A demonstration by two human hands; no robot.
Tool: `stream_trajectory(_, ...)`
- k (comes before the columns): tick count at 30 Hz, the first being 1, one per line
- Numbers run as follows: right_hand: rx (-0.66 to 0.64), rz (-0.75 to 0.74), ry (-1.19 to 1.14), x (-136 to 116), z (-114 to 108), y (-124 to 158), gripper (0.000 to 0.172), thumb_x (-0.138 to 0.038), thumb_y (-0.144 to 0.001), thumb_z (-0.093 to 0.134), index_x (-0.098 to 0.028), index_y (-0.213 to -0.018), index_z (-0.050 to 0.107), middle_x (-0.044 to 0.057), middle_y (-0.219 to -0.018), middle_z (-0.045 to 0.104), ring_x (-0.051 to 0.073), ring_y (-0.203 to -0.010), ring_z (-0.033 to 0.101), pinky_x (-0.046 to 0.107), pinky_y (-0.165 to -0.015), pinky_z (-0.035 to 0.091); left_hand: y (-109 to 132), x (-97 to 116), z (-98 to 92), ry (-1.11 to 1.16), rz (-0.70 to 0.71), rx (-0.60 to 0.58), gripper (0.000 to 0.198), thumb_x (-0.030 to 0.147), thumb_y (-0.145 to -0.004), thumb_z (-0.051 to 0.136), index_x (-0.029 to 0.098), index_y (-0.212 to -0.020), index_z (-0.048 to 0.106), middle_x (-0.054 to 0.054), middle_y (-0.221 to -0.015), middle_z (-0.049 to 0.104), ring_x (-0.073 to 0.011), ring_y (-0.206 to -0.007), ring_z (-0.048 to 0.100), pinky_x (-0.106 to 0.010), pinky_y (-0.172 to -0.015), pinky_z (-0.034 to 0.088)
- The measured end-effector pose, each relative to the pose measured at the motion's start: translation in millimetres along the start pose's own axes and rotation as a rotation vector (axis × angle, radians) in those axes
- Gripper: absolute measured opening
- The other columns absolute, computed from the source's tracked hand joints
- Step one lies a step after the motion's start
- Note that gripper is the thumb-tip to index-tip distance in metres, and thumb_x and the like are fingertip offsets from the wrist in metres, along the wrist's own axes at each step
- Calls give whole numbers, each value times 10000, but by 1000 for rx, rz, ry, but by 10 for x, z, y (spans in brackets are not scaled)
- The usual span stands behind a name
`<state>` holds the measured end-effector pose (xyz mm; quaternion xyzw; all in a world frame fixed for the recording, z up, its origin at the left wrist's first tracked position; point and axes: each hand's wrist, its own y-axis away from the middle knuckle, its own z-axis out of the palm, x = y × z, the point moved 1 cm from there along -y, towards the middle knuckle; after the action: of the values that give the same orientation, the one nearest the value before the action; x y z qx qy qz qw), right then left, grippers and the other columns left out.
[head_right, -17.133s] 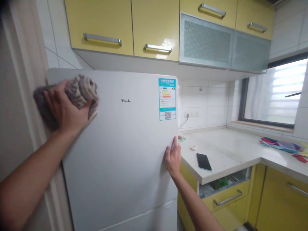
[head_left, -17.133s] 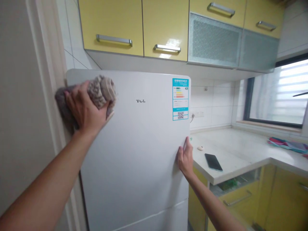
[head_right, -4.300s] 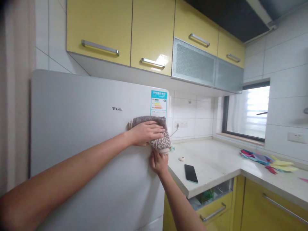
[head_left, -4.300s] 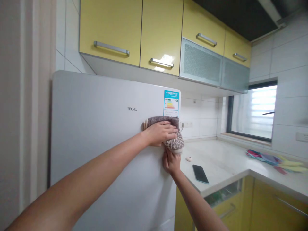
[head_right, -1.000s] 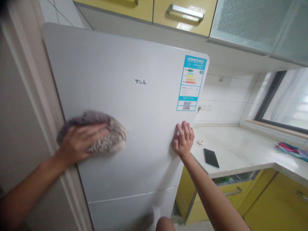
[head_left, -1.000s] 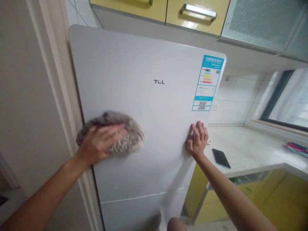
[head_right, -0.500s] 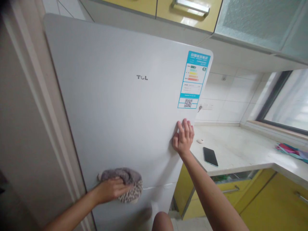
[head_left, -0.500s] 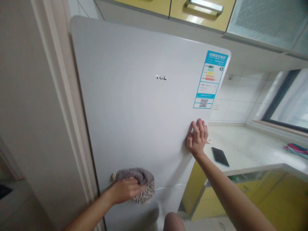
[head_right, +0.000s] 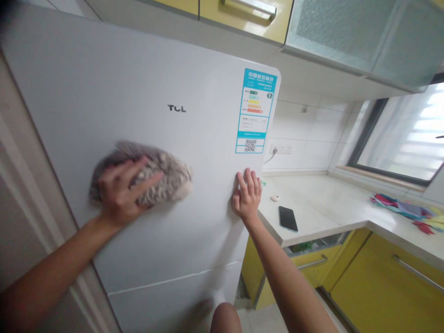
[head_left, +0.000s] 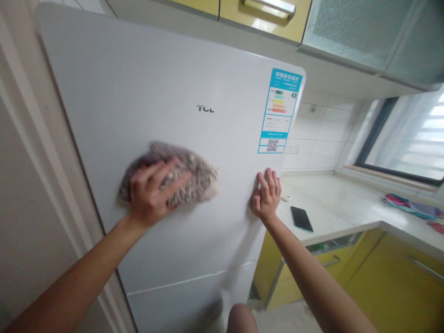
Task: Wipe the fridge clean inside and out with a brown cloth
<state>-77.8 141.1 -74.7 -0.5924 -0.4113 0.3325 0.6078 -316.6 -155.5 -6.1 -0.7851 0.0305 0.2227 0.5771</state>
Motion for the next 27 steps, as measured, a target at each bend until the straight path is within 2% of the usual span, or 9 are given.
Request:
stream_trajectory(2, -9, 3, -2, 11, 7, -2, 692, -221, -1019, 431, -232, -1708, 380, 117, -1736, 372, 334, -1618, 355, 560, -1323, 308, -716, -22, -1, -68, -222, 128, 630, 577, -1002, 649, 305, -1566, 574, 6, -1801, 304, -371, -1590, 350, -666, -1295, 225)
stream_trajectory(4, -20, 12, -18, 47, -4, -27, 677, -229, -1021, 431, -230, -1698, 397, 122, -1730, 381, 336, -1621, 347, 569, -1328, 300, -1183, 119, 98, -46, -261, 101, 635, 579, -1028, 582, 274, -1584, 544, 4, -1811, 270, -373, -1626, 306, -678, -1303, 177)
stream_trajectory(8, -80, 59, -169, 128, -161, 64, 634, -229, -1027, 443, -206, -1660, 421, 169, -1674, 444, 332, -1581, 418, 583, -1283, 390, -1343, 665, 415, 80, 2, -130, 685, 345, -980, 654, 322, -1635, 455, -25, -1806, 298, -303, -1633, 356, -576, -1319, 241)
stream_trajectory(10, -33, 176, -215, 65, -341, 378, 595, -218, -1028, 467, -205, -1622, 452, 191, -1623, 485, 329, -1527, 484, 572, -1226, 459, -1125, 948, 585, 150, 123, -231, 737, 237, -940, 666, 303, -1641, 446, -37, -1798, 313, -265, -1618, 392, -502, -1319, 281)
stream_trajectory(13, -25, 435, -174, -303, -712, 1342, 473, -211, -1020, 515, -224, -1490, 572, 180, -1474, 602, 328, -1390, 593, 543, -1121, 529, -539, 1379, 880, 262, 249, -371, 746, 128, -919, 627, 244, -1636, 455, -70, -1782, 347, -229, -1572, 460, -422, -1293, 354)
stream_trajectory(17, -421, 646, -193, -1096, -1238, 3026, 365, -207, -908, 568, -299, -1225, 722, 71, -1100, 764, 289, -954, 749, 414, -812, 613, 555, 2044, 1268, 424, 473, -536, 531, 99, -1012, 508, 143, -1538, 567, -153, -1667, 531, -229, -1428, 611, -382, -1186, 493)
stream_trajectory(20, -636, 579, -299, -1504, -1522, 3865, 206, -325, -751, 643, -397, -889, 778, 1, -763, 712, 277, -676, 689, 392, -652, 558, 1325, 2509, 1405, 512, 640, -582, 293, 162, -998, 624, 162, -1257, 760, -75, -1264, 818, -170, -1139, 754, -259, -1017, 580)
stream_trajectory(24, -696, 574, -257, -1584, -1688, 4168, 112, -358, -687, 681, -429, -727, 758, 15, -622, 604, 300, -666, 658, 423, -718, 543, 1883, 2905, 1434, 580, 756, -591, 154, 155, -924, 725, 215, -1030, 819, -29, -1022, 852, -164, -982, 784, -250, -892, 618)
stream_trajectory(27, -652, 530, -236, -1557, -1712, 4126, 96, -258, -654, 695, -347, -682, 719, 11, -585, 596, 258, -591, 610, 367, -657, 520, 1861, 3020, 1501, 587, 758, -550, 168, 160, -939, 704, 264, -1001, 820, -23, -1113, 851, -175, -1007, 789, -296, -984, 610)
